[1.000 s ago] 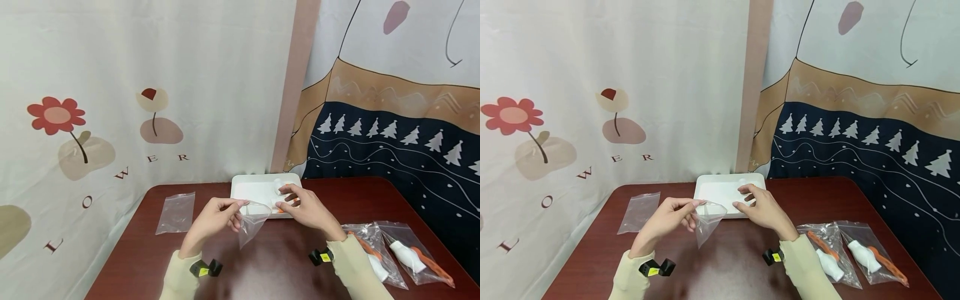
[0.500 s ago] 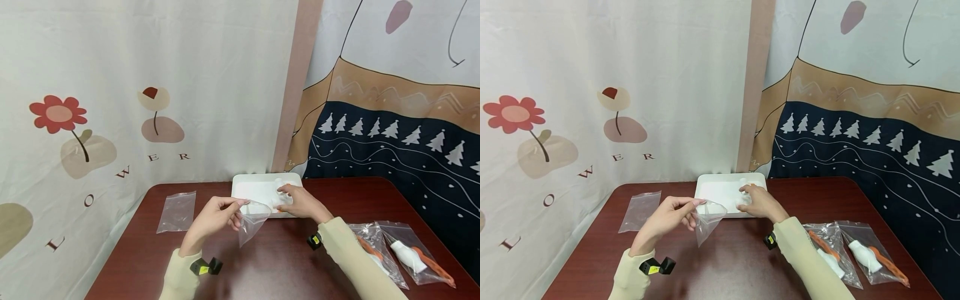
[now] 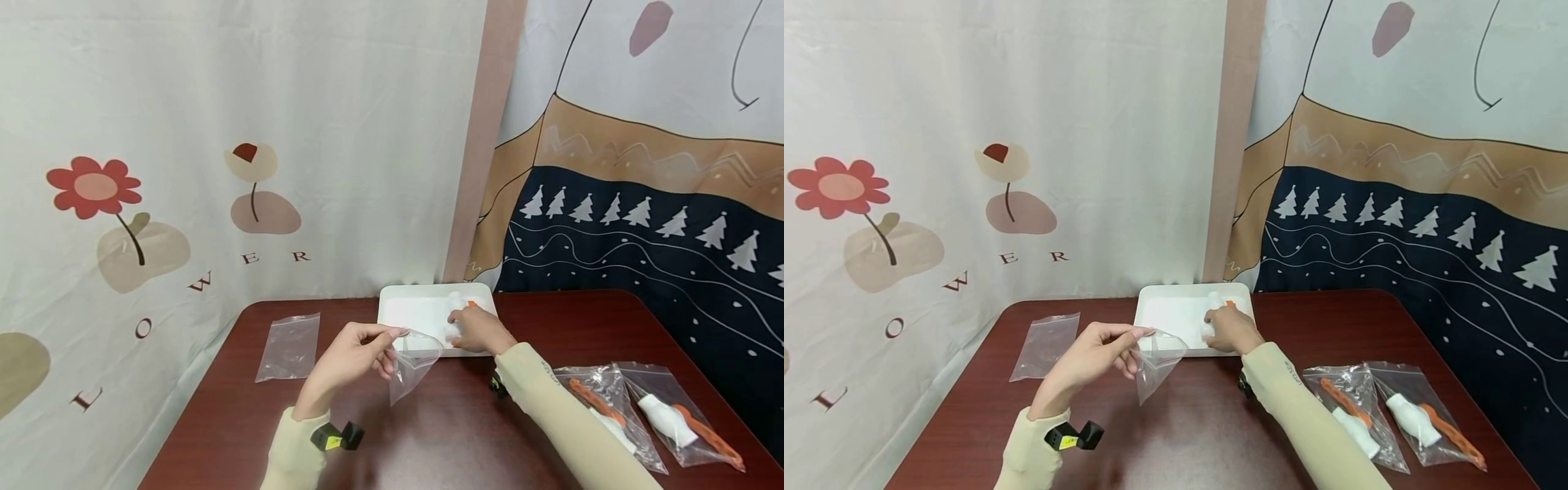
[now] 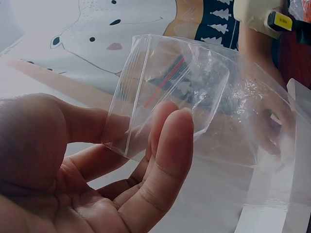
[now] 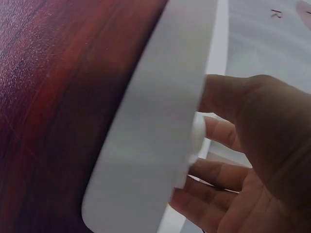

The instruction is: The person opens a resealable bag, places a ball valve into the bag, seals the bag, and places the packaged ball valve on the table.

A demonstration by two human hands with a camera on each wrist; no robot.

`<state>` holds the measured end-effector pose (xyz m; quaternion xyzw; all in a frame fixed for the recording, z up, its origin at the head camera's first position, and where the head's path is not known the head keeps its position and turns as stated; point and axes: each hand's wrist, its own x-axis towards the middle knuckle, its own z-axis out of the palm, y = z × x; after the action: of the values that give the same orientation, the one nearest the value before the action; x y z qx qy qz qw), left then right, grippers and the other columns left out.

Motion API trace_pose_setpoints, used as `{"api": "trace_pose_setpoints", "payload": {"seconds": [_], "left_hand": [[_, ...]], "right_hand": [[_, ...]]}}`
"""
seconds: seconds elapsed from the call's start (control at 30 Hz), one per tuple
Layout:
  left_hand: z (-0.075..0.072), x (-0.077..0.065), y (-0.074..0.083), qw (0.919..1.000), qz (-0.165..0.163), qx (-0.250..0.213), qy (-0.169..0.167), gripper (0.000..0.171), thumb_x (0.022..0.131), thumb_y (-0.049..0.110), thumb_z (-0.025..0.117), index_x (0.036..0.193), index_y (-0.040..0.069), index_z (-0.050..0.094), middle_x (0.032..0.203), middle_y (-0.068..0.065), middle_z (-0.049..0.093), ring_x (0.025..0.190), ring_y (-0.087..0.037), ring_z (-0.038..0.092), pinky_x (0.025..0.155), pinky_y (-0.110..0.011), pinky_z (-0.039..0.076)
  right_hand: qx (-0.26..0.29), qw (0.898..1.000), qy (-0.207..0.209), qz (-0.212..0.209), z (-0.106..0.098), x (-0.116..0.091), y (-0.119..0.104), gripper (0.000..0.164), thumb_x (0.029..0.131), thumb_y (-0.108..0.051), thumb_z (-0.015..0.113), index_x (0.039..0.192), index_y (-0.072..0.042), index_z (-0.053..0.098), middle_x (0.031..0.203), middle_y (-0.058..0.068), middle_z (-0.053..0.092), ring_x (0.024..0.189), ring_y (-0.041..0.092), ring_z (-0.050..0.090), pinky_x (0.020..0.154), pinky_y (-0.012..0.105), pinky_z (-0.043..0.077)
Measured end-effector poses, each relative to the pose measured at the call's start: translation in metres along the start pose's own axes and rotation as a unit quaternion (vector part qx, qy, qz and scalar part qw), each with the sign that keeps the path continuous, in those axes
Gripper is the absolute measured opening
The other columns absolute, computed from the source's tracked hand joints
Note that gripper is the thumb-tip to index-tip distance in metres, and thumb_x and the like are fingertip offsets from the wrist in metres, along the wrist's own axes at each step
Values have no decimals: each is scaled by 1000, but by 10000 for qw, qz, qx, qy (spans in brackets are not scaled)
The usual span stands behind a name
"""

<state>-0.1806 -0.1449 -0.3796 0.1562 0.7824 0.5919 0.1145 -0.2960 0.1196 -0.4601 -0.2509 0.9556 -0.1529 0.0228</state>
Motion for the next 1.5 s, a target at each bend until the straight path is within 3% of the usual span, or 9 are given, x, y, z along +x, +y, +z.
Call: {"api": "trace_pose_setpoints", "payload": {"seconds": [0.2, 0.3, 0.5, 0.63, 0.83, 1.07, 1.23, 1.37, 1.5], "left_hand": [[-1, 0, 0, 10000, -20, 34, 14, 30, 106, 18, 58, 125, 0, 71, 79, -13, 67, 61, -16, 66, 64, -41, 64], [-1, 0, 0, 10000, -64, 28, 28, 29, 105, 18, 58, 125, 1, 72, 79, -13, 66, 60, -16, 66, 64, -40, 64], [0, 0, 1, 9999, -114, 19, 31, 29, 105, 18, 59, 125, 1, 72, 77, -12, 66, 60, -17, 66, 64, -39, 64], [0, 0, 1, 9999, -125, 31, 10, 30, 105, 18, 58, 126, 1, 71, 78, -14, 66, 60, -17, 66, 64, -38, 64], [0, 0, 0, 9999, -169, 32, 17, 29, 105, 16, 58, 126, 0, 71, 78, -14, 67, 60, -16, 65, 64, -38, 64], [0, 0, 1, 9998, -189, -14, -12, 31, 106, 15, 56, 127, -3, 69, 80, -17, 66, 60, -16, 65, 64, -36, 63], [0, 0, 1, 9998, -209, 2, -22, 30, 106, 14, 56, 127, -2, 70, 80, -17, 66, 60, -16, 65, 65, -37, 64], [1, 0, 1, 9998, -189, 10, -29, 29, 106, 15, 56, 126, 0, 71, 80, -17, 67, 60, -16, 65, 65, -40, 64], [1, 0, 1, 9998, -191, 2, -42, 30, 106, 15, 56, 127, -1, 70, 79, -17, 67, 60, -16, 66, 66, -43, 64]], "right_hand": [[-251, 9988, -82, 403, 8, 7, -7, 32, 85, -18, 79, 115, -9, 75, 113, 9, 76, 95, 21, 67, 77, 42, 58], [-365, 9981, -117, 481, 8, 10, -9, 29, 84, -16, 79, 113, -10, 77, 110, 8, 76, 89, 18, 64, 72, 41, 56], [-610, 9969, -143, 481, 7, 12, -9, 23, 82, -18, 78, 105, -13, 79, 96, 4, 74, 78, 15, 56, 65, 37, 50], [-615, 9971, -24, 443, 7, 10, -5, 22, 78, -17, 76, 99, -14, 79, 90, 3, 73, 75, 18, 58, 63, 39, 49], [-223, 9981, 153, 548, 6, 5, 1, 25, 81, -19, 76, 104, -12, 77, 100, 5, 76, 74, 21, 62, 67, 38, 52], [190, 9964, 550, 609, 5, 0, 5, 29, 84, -21, 77, 109, -7, 75, 100, 10, 75, 77, 18, 62, 70, 36, 56], [630, 9927, 724, 731, 6, -5, 4, 34, 86, -23, 78, 114, -4, 74, 107, 14, 75, 86, 21, 65, 77, 39, 57], [1142, 9855, 942, 825, 8, -8, 2, 38, 88, -26, 78, 118, -3, 72, 112, 17, 75, 98, 26, 69, 85, 43, 59], [1792, 9720, 1114, 1031, 8, -11, 0, 41, 91, -30, 77, 122, -3, 69, 115, 17, 73, 104, 28, 69, 87, 43, 60]]}}
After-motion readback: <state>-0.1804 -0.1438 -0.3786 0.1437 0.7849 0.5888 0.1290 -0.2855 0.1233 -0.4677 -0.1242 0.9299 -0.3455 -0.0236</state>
